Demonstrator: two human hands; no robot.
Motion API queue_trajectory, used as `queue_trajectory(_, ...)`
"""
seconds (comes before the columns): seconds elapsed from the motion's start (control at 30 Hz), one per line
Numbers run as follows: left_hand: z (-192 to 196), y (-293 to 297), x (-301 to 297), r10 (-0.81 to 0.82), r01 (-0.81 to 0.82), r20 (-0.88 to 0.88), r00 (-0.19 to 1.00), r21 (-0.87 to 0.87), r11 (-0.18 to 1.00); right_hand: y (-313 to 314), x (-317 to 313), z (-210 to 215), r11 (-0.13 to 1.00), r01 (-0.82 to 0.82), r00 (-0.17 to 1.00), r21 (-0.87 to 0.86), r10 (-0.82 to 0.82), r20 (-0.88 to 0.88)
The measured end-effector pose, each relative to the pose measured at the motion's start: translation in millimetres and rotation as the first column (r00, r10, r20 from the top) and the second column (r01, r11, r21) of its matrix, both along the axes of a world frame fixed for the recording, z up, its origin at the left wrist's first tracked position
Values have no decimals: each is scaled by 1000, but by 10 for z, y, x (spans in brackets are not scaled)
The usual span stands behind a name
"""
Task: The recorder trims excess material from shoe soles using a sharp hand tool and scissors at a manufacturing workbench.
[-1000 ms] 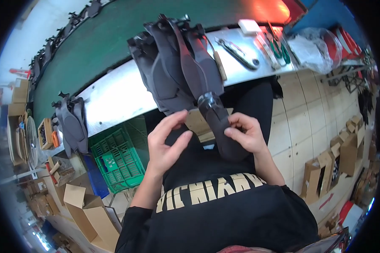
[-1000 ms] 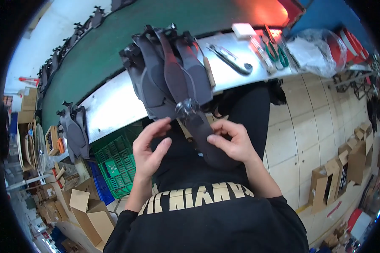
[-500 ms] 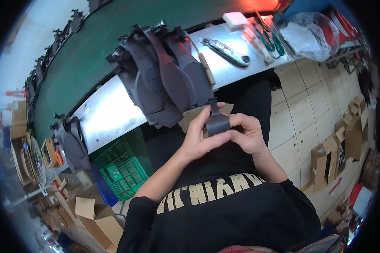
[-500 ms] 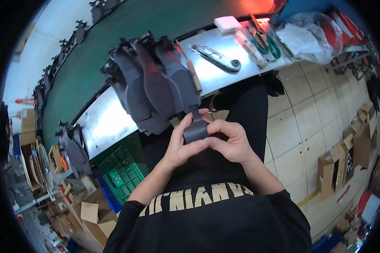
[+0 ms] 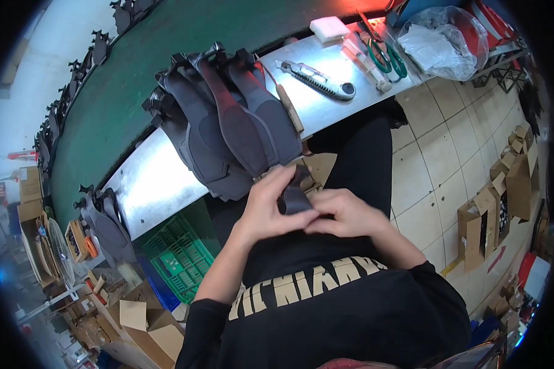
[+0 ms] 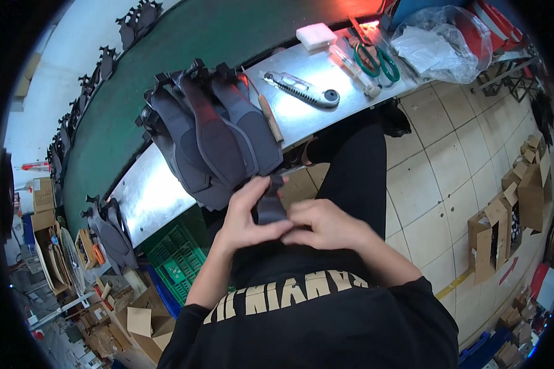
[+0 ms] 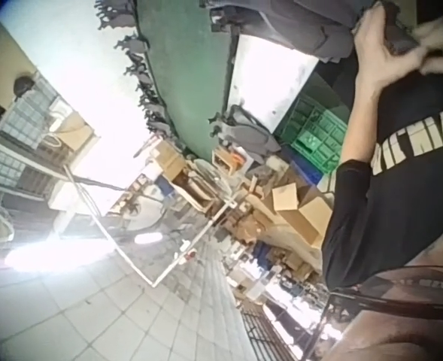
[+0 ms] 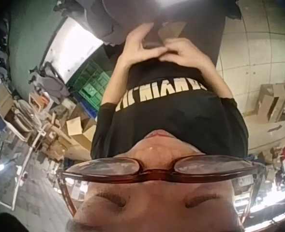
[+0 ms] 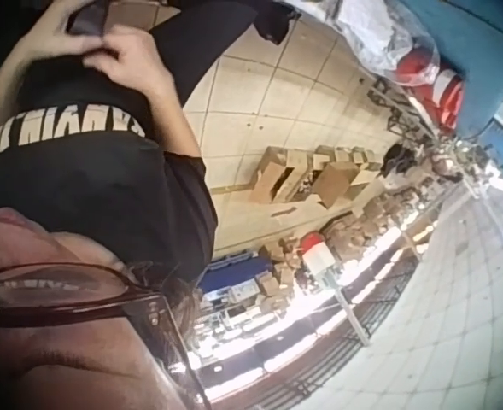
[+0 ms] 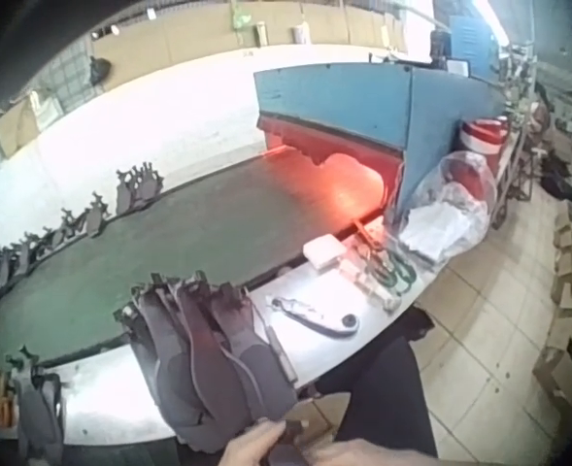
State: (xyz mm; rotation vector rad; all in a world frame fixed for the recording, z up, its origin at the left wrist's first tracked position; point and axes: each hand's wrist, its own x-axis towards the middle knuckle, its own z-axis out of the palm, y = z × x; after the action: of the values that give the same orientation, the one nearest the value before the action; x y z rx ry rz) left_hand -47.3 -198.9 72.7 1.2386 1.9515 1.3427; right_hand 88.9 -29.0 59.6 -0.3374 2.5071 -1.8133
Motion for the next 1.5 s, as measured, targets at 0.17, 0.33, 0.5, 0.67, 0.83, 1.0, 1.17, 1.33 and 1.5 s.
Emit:
queue_trajectory(0.17,2,-290,200,73,-45,257,964,-116,992,474,-128,609,972,164,963,-166,-121,240)
queue_trajectory(0.33,-149,-412,433,190,-162,545,817,-99,982,62,-242,307,875,333,919,-352,-218,329)
queue_trajectory(0.5,-85,-433,505,171,-105,503,847,-157,982,-430,-197,-17,776,316,893,-545,-50,447)
queue_trajectory(0.67,-101,-386,583,215,-175,359,908,-142,974,-539,-174,-174,771,395,858,-500,-114,501)
queue_trajectory(0.83,-237,-334,639,228,-232,293,928,-21,972,-523,-135,-195,763,457,857,-457,-241,455)
queue_trajectory(1.0,-274,-309,626,168,-175,195,966,22,984,-334,-143,-177,712,408,850,-571,-68,523)
queue_trajectory(1.17,-302,-318,613,123,-126,42,991,71,989,-277,-139,-197,675,371,864,-638,2,504)
queue_trajectory(1.33,-246,-385,496,165,-162,118,979,-38,986,-15,-367,79,866,205,875,-456,46,482)
queue_trajectory(1.5,-222,-600,517,176,-161,381,908,-71,984,355,-1010,530,847,501,866,181,-493,-87)
